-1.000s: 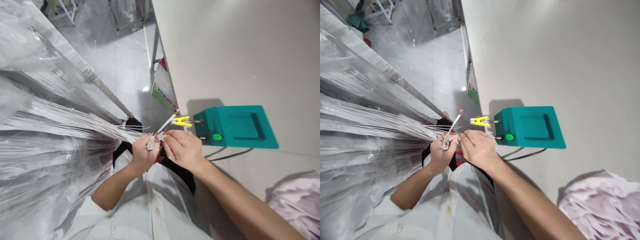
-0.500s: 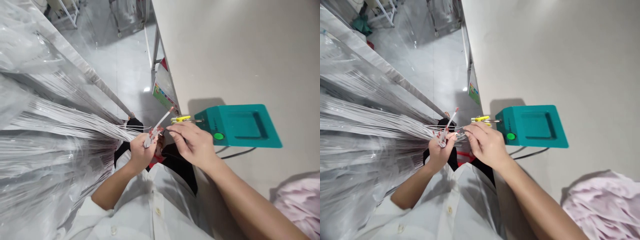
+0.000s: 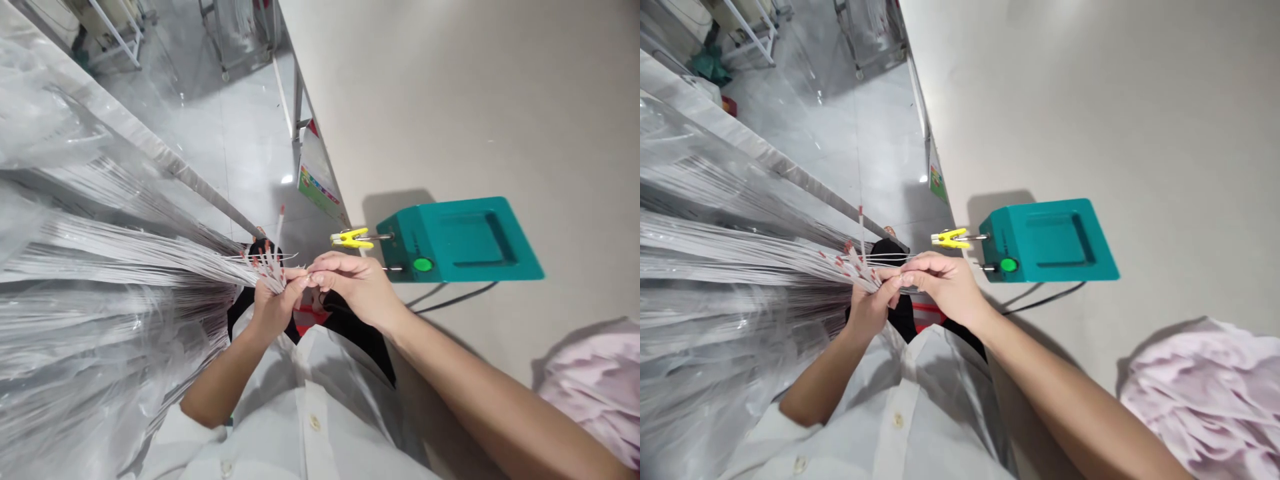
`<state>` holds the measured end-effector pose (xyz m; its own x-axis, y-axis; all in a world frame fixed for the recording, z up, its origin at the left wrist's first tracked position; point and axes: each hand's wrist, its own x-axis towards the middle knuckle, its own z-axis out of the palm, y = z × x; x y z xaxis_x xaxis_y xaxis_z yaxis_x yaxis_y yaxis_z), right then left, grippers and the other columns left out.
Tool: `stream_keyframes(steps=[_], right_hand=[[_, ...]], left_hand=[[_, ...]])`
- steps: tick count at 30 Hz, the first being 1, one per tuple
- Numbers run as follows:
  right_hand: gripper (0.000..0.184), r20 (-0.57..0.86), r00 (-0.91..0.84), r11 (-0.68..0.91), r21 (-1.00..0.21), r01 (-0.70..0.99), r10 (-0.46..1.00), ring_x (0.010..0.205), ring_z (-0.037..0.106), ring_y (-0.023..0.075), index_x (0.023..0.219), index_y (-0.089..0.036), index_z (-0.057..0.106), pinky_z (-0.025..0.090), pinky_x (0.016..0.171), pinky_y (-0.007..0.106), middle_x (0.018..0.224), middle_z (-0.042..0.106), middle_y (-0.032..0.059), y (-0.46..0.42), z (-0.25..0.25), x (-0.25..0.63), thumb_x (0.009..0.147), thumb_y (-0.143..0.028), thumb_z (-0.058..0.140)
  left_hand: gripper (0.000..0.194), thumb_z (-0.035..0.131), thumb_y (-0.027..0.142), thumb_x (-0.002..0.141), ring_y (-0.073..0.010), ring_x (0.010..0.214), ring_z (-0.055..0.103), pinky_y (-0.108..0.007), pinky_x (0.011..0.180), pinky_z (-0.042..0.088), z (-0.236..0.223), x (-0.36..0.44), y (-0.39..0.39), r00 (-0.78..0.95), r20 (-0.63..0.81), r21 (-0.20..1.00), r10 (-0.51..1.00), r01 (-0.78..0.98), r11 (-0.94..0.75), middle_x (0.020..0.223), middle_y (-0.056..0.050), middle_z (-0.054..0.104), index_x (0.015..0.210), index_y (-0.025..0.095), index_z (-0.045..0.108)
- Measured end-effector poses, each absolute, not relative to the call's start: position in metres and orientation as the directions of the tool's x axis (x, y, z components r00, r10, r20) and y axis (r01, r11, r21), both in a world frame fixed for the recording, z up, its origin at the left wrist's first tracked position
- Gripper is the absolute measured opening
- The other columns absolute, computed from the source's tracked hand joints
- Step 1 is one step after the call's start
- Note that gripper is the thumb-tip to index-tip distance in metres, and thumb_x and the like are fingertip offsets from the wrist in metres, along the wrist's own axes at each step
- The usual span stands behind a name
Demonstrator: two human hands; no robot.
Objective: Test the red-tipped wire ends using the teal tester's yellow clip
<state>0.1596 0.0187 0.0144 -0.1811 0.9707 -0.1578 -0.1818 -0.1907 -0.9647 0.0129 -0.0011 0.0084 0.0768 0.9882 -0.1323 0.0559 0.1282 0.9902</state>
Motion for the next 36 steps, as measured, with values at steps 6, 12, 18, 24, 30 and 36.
stream_keyframes(steps=[6,12,18,24,30,36], right_hand=[[0.020,-0.359,-0.056,-0.358,-0.883,-0.304,0.932,0.051,0.049,0.0069,0.070,-0.017,0.071,0.043,0.046,0.023,0.072,0.064,0.0008,0.014,0.015,0.145,0.060,-0.034,0.076],[0.025,-0.386,-0.129,-0.407,-0.842,-0.355,0.913,0.046,0.047,0.0066,0.070,-0.015,0.068,0.038,0.043,0.021,0.057,0.060,-0.0018,0.018,0.016,0.149,0.060,-0.037,0.075],[0.027,-0.122,-0.057,-0.130,-0.981,-0.147,0.991,0.065,0.060,0.0125,0.085,-0.017,0.067,0.050,0.057,0.026,0.080,0.067,0.0049,0.017,0.012,0.159,0.079,-0.041,0.057],[0.019,0.325,-0.087,0.336,-0.897,0.286,0.942,0.080,0.064,0.0153,0.094,-0.019,0.068,0.052,0.071,0.028,0.093,0.067,0.0082,0.013,0.006,0.161,0.080,-0.028,0.059],[0.023,0.436,-0.302,0.523,-0.592,0.613,0.848,0.077,0.064,0.0156,0.092,-0.016,0.067,0.050,0.066,0.026,0.088,0.069,0.0083,0.018,0.011,0.173,0.088,-0.020,0.045],[0.020,0.400,-0.499,0.603,-0.195,0.773,0.769,0.058,0.056,0.0151,0.077,-0.015,0.063,0.036,0.053,0.028,0.070,0.062,0.0050,0.020,0.018,0.175,0.085,-0.016,0.045]], left_hand=[[0.020,0.060,0.033,0.077,-0.0062,0.041,0.035,-0.023,0.047,0.030,-0.003,0.023,-0.004,-0.054,-0.186,0.977,0.981,-0.112,0.180,0.042,0.006,0.042,0.072,0.015,0.066],[0.026,0.063,0.039,0.075,-0.0055,0.040,0.035,-0.022,0.045,0.029,-0.004,0.027,-0.002,-0.075,-0.233,0.966,0.970,-0.131,0.222,0.044,0.005,0.047,0.074,0.013,0.066],[0.024,0.064,0.036,0.076,-0.0027,0.040,0.035,-0.019,0.041,0.026,-0.001,0.026,0.002,-0.096,-0.268,0.948,0.959,-0.204,0.245,0.061,0.001,0.059,0.081,0.013,0.067],[0.023,0.063,0.035,0.076,-0.0062,0.043,0.038,-0.020,0.045,0.033,0.003,0.026,0.001,-0.081,-0.192,0.981,0.978,0.005,0.193,0.048,0.005,0.047,0.082,0.014,0.069],[0.014,0.059,0.023,0.077,-0.0166,0.078,0.062,-0.030,0.077,0.048,0.008,0.030,0.001,-0.066,-0.041,0.943,0.997,0.328,0.060,0.080,-0.003,0.070,0.078,0.016,0.071],[0.014,0.058,0.022,0.077,-0.0184,0.082,0.065,-0.031,0.081,0.049,0.004,0.030,-0.001,-0.108,-0.003,0.911,0.994,0.409,0.047,0.084,-0.004,0.072,0.082,0.017,0.070]])
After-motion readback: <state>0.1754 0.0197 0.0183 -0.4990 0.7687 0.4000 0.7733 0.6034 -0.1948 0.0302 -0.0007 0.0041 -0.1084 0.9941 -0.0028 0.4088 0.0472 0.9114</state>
